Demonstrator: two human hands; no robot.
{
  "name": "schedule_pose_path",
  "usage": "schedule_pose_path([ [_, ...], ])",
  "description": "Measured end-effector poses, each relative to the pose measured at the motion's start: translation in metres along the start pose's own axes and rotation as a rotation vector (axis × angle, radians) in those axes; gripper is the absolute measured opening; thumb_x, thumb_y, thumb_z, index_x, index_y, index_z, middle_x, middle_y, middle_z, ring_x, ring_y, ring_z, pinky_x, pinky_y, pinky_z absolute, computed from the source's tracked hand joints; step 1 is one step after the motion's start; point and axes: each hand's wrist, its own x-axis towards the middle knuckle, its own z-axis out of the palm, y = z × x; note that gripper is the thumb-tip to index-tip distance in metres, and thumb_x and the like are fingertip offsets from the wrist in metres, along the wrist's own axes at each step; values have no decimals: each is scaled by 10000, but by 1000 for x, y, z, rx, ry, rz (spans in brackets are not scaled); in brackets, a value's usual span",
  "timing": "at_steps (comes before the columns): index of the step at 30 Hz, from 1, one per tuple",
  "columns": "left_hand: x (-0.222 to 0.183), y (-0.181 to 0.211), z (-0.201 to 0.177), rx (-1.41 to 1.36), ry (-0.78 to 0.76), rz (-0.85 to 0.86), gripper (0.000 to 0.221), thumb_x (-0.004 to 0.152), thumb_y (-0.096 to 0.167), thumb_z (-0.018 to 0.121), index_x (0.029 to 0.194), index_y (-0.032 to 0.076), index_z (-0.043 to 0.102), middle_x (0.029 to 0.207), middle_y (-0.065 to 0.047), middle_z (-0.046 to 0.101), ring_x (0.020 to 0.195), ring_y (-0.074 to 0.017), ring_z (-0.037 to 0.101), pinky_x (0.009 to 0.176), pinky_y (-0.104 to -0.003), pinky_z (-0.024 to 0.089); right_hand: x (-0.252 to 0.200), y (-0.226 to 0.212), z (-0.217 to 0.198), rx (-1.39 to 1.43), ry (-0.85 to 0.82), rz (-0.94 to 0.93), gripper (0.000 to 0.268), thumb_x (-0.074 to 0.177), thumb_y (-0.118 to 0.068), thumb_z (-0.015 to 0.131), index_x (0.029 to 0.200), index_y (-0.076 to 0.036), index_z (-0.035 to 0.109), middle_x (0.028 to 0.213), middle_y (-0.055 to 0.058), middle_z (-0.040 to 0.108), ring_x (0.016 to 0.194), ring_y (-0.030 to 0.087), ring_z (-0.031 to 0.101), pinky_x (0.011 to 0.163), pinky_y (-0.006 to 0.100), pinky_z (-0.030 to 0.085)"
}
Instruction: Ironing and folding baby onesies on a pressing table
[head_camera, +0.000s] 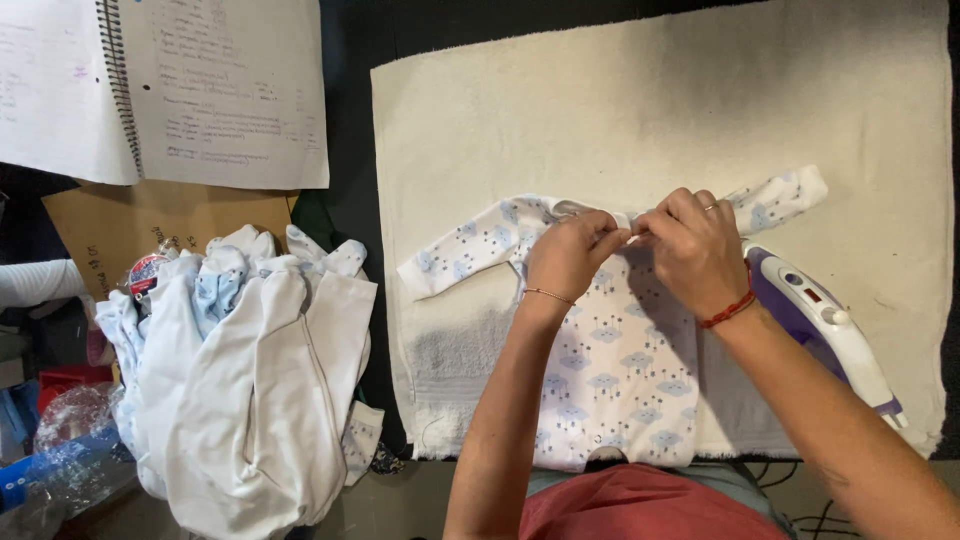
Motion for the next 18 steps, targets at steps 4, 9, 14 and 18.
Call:
schedule_pose_path([
  [4, 12, -9, 4, 260, 8, 68, 147, 792, 300, 528, 824, 181, 609, 714, -89, 626, 771, -313, 614, 700, -411, 497, 10, -2, -3, -133, 52, -312, 108, 786, -97, 601, 714, -165, 560, 735, -27, 466, 726, 166, 493, 691, 299, 347],
  [9, 19, -10, 1, 369, -33, 49, 143, 772, 302, 518, 775, 210, 627, 671, -67, 618, 736, -288, 626, 666, -400, 509, 10, 6, 3, -124, 37, -415, 102, 776, -121, 602, 709, -163, 538, 798, -24, 524, 790, 167, 516, 784, 338, 328],
  [14, 7, -17, 8, -181, 102, -118, 188, 768, 375, 549, 820, 200, 590, 618, -76, 605, 717, -322, 605, 680, -420, 483, 27, 17, -30, 197, -328, 181, 377, 664, -230, 694, 1002, -163, 540, 954, 6, 579, 991, 253, 508, 892, 435, 261],
  [18, -6, 0, 9, -397, 160, -123, 267, 802, 346, 525, 635, 141, 490, 501, 59, 353, 539, -59, 331, 524, -217, 299, 39, 28, -37, 251, -513, 330, 258, 705, -274, 649, 940, -204, 571, 936, -108, 628, 929, 93, 563, 954, 296, 189],
])
